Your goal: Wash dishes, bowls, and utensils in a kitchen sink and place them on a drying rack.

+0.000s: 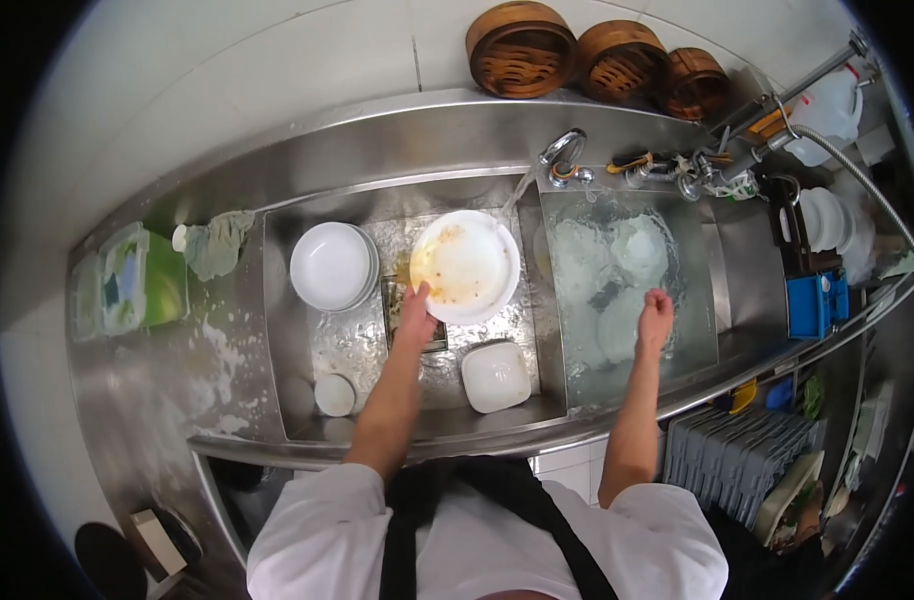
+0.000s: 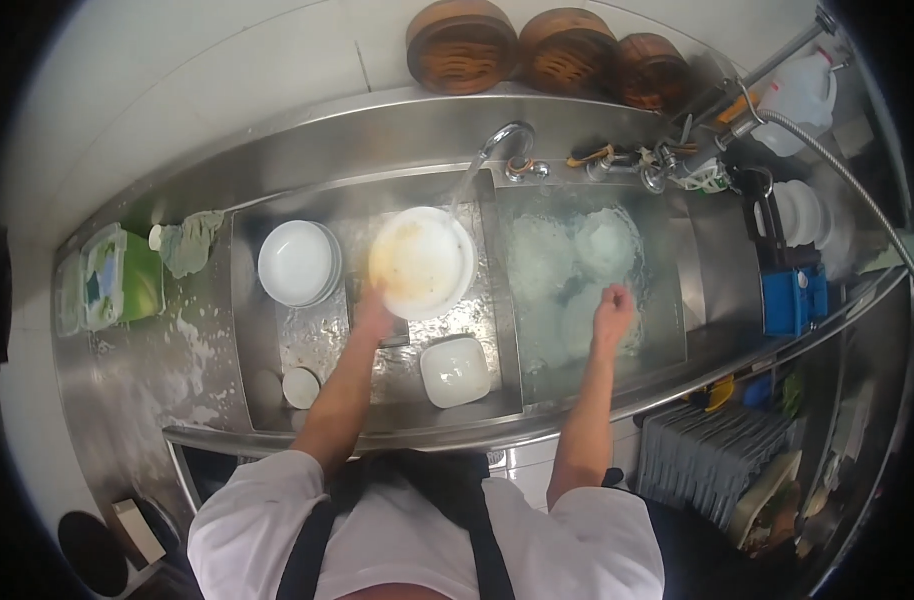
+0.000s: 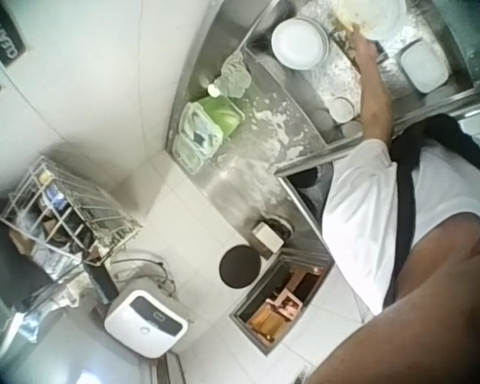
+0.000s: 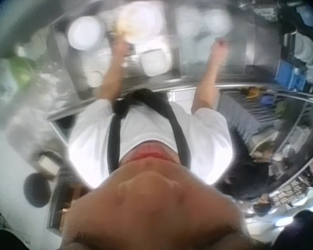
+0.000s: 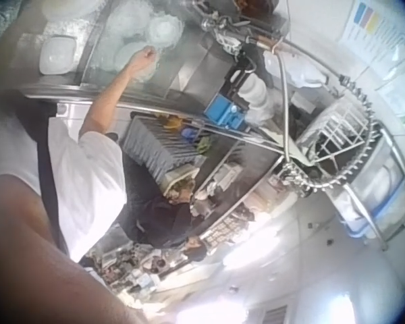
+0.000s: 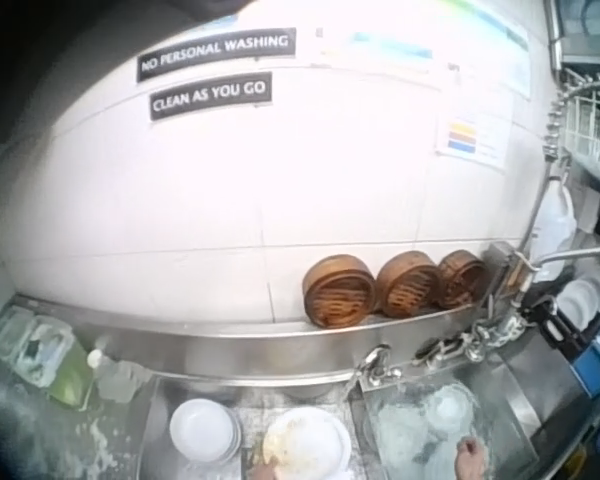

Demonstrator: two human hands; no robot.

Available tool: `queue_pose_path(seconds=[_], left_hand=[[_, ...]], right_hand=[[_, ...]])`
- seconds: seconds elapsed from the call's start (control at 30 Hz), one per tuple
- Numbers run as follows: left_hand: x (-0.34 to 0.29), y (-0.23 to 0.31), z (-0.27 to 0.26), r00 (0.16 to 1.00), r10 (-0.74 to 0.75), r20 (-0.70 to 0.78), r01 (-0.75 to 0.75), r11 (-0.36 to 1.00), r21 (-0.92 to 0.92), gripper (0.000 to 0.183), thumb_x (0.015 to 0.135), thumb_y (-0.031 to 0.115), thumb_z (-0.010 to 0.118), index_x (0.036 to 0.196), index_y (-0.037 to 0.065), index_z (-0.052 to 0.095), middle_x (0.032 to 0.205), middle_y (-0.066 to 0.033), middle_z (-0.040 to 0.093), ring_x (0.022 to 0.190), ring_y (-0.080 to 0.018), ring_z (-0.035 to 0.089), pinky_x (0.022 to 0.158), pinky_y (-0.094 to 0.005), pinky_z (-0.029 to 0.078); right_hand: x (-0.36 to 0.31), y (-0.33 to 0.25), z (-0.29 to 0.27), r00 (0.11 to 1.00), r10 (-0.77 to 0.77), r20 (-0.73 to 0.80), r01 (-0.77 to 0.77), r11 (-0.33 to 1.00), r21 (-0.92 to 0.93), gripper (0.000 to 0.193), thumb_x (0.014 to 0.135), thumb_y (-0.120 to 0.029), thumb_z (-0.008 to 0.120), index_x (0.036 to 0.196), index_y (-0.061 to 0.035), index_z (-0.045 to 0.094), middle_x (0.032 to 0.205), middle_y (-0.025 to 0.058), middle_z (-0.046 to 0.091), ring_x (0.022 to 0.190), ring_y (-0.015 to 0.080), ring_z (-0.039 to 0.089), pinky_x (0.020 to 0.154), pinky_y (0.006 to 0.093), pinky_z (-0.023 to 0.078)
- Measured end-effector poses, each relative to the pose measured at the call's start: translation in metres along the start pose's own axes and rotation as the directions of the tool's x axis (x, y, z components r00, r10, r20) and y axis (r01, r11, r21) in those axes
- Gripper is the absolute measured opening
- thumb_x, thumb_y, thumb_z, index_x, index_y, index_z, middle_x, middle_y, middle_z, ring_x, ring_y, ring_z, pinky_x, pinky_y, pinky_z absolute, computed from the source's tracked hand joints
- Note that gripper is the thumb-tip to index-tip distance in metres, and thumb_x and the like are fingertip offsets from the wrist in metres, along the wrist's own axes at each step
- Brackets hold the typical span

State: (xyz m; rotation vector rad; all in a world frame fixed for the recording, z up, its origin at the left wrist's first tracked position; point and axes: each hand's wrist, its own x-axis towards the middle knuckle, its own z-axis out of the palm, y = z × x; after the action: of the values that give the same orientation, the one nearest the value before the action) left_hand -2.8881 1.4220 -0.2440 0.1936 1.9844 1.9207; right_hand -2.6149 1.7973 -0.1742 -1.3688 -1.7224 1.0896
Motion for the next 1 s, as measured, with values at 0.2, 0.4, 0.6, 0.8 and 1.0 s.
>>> queue_pose_path(seconds=[0.2, 0.4, 0.6, 0.8, 1.0], left_hand=[[0.022, 0.095, -0.02, 0.986, -0.145, -0.076, 0.162, 0.935, 0.314, 0.031, 0.091, 0.004, 0.055, 0.121, 0.003, 0.056, 0.099, -0.0104, 0.067, 0.084, -0.0181, 0.065, 0.074, -0.0292, 0.053], [0.02, -0.051, -0.037, 0.962, -0.253, -0.104, 0.213, 0.932, -0.294, 0.046, 0.092, 0.007, 0.057, 0.135, 0.01, 0.042, 0.12, -0.0104, 0.058, 0.1, -0.024, 0.061, 0.082, -0.0382, 0.052], [0.038, -0.063, 0.019, 0.872, -0.487, 0.046, 0.484, 0.843, -0.234, 0.05, 0.092, 0.011, 0.054, 0.138, 0.005, 0.035, 0.128, -0.0158, 0.053, 0.109, -0.028, 0.058, 0.086, -0.0393, 0.051], [0.103, -0.006, 0.034, 0.925, 0.225, 0.306, -0.376, 0.431, 0.82, 0.034, 0.088, 0.006, 0.053, 0.122, -0.001, 0.052, 0.117, -0.0148, 0.059, 0.1, -0.0234, 0.062, 0.083, -0.0298, 0.051], [0.115, 0.167, 0.146, 0.95, 0.044, 0.308, -0.015, 0.995, -0.097, 0.01, 0.089, 0.002, 0.049, 0.086, 0.006, 0.057, 0.075, -0.0015, 0.058, 0.065, -0.0098, 0.054, 0.058, -0.0224, 0.044]], right_hand=[[-0.093, -0.028, 0.069, 0.961, -0.025, 0.276, 0.03, 0.999, -0.013, 0.018, 0.088, -0.011, 0.06, 0.102, -0.0006, 0.064, 0.097, 0.0112, 0.067, 0.093, 0.0194, 0.062, 0.085, 0.0303, 0.047], [-0.102, -0.126, 0.071, 0.91, -0.094, 0.403, 0.097, 0.995, 0.012, 0.022, 0.09, -0.017, 0.06, 0.102, 0.0009, 0.066, 0.093, 0.0079, 0.068, 0.086, 0.0139, 0.061, 0.081, 0.0285, 0.047], [-0.081, -0.032, -0.033, 0.967, 0.253, -0.019, -0.253, 0.967, -0.029, 0.019, 0.084, -0.016, 0.062, 0.097, -0.0028, 0.067, 0.086, 0.0013, 0.065, 0.083, 0.0105, 0.057, 0.075, 0.0251, 0.044], [-0.038, 0.038, -0.039, 0.914, 0.388, -0.119, -0.404, 0.892, -0.201, 0.023, 0.077, -0.016, 0.063, 0.095, -0.0021, 0.067, 0.085, 0.0047, 0.066, 0.081, 0.0138, 0.058, 0.072, 0.027, 0.045], [0.069, 0.046, 0.017, 0.986, 0.113, 0.123, -0.069, 0.947, -0.315, 0.023, 0.078, -0.022, 0.063, 0.083, 0.0002, 0.068, 0.081, 0.0093, 0.068, 0.075, 0.0196, 0.061, 0.067, 0.0364, 0.047]])
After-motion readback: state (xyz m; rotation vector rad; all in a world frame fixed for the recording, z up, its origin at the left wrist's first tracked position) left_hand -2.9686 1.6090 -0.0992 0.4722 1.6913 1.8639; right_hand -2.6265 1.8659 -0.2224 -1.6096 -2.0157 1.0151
